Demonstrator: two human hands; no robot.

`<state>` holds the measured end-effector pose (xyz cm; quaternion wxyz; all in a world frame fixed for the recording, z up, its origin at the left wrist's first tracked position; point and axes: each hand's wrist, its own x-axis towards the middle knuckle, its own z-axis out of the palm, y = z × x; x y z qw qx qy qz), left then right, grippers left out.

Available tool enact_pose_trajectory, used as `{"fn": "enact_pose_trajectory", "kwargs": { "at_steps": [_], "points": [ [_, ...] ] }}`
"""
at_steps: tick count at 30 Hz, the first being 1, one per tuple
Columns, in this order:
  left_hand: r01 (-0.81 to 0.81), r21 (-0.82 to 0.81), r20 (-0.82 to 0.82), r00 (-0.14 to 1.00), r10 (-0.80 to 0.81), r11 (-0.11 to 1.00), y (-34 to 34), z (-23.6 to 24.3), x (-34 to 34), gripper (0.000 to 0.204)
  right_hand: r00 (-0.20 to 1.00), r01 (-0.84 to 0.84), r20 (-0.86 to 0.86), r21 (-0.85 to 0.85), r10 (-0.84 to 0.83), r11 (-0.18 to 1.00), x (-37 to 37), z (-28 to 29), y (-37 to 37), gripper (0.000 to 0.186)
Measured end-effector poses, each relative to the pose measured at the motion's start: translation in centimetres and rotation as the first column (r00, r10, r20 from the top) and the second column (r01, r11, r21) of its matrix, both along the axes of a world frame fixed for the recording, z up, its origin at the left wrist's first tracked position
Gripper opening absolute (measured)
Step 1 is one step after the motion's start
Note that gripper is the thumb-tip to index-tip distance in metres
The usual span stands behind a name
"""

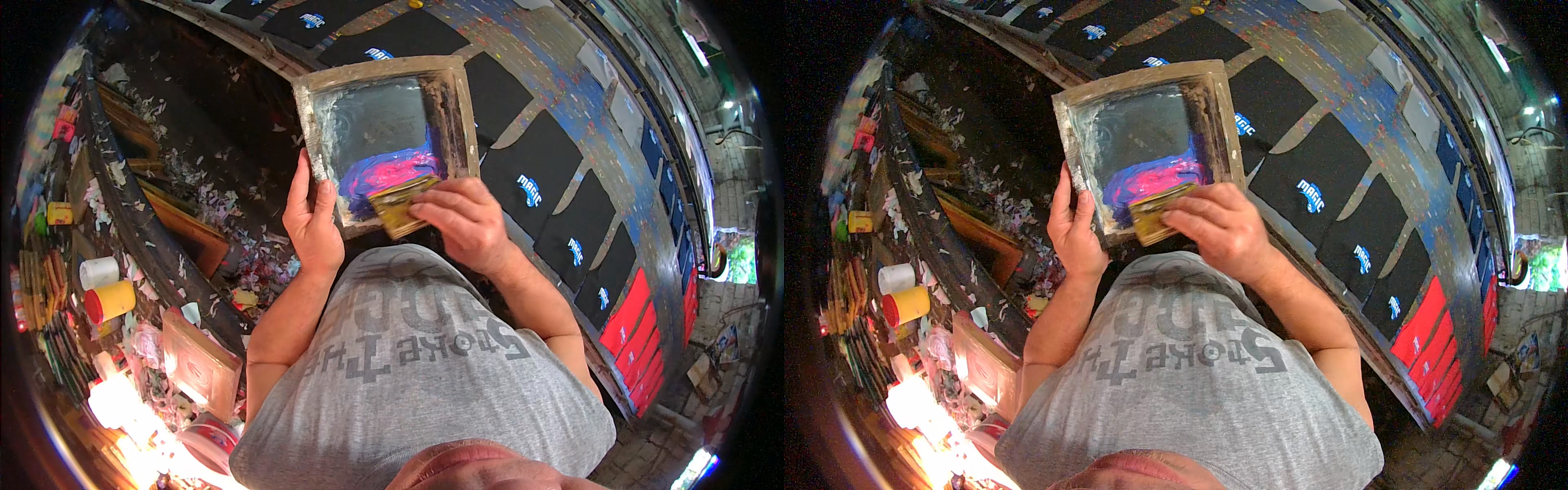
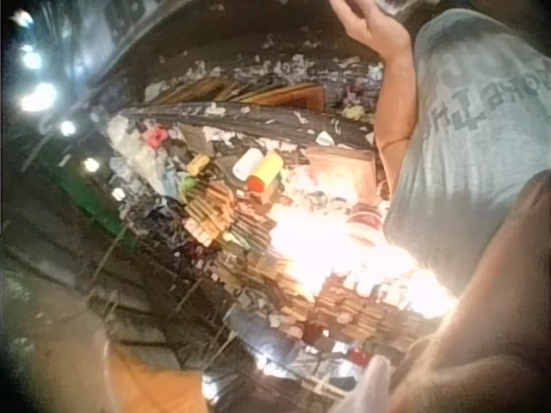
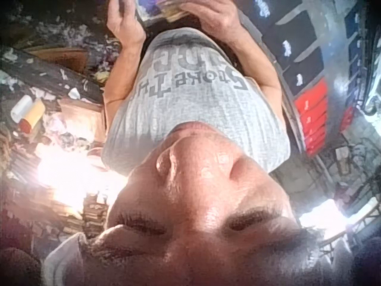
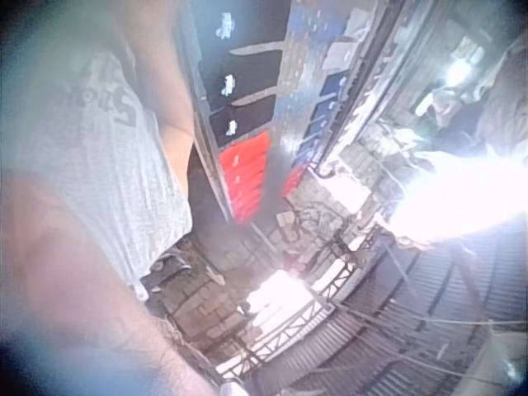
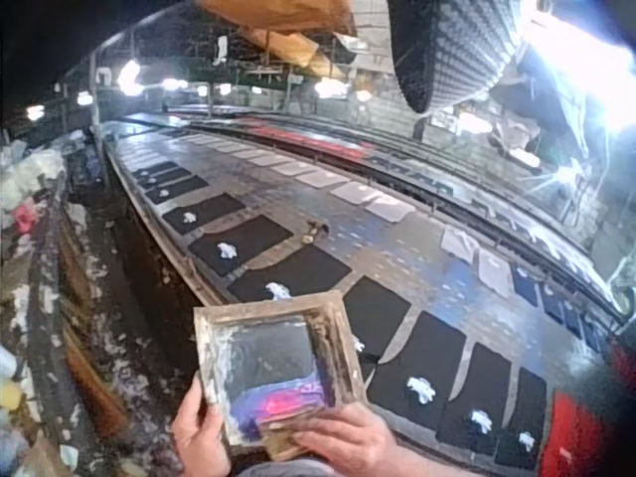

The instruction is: The person holds a screen printing frame and uses a squeegee to spread blue and pink ink across the mesh. They add more pink ink from a small container and continue blending the colors on the screen.

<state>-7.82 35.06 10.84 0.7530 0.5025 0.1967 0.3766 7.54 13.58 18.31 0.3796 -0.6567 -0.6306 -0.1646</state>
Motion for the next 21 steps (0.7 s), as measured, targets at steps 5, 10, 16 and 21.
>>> {"fn": "enact_pose_trajectory", "kwargs": {
  "at_steps": [5, 10, 16, 21],
  "points": [
    [-0.02, 0.012, 0.019, 1.0, 0.02, 1.0, 0.2, 0.0, 0.3, 0.061, 0.998, 0.067, 0.02, -0.111, -0.065, 0.992, -0.2, 0.0, 0.0, 0.037],
    [-0.034, -0.029, 0.005, 0.999, 0.034, 0.999, 0.4, 0.1, 0.1, 0.063, 0.999, 0.046, 0.012, -0.038, -0.046, 0.998, 0.5, 0.0, -0.1, 0.041],
    [-0.051, -0.007, 0.008, 0.999, 0.051, 0.999, -0.1, 0.1, 0.1, 0.062, 0.996, -0.046, 0.078, -0.035, 0.049, 0.998, 0.8, 0.4, -0.4, 0.039],
    [0.0, 0.003, 0.004, 1.0, 0.0, 1.0, -0.4, -0.1, -0.6, 0.061, 0.994, 0.111, -0.006, -0.063, -0.111, 0.992, 0.7, 0.6, -0.3, 0.04]
  ]
}}
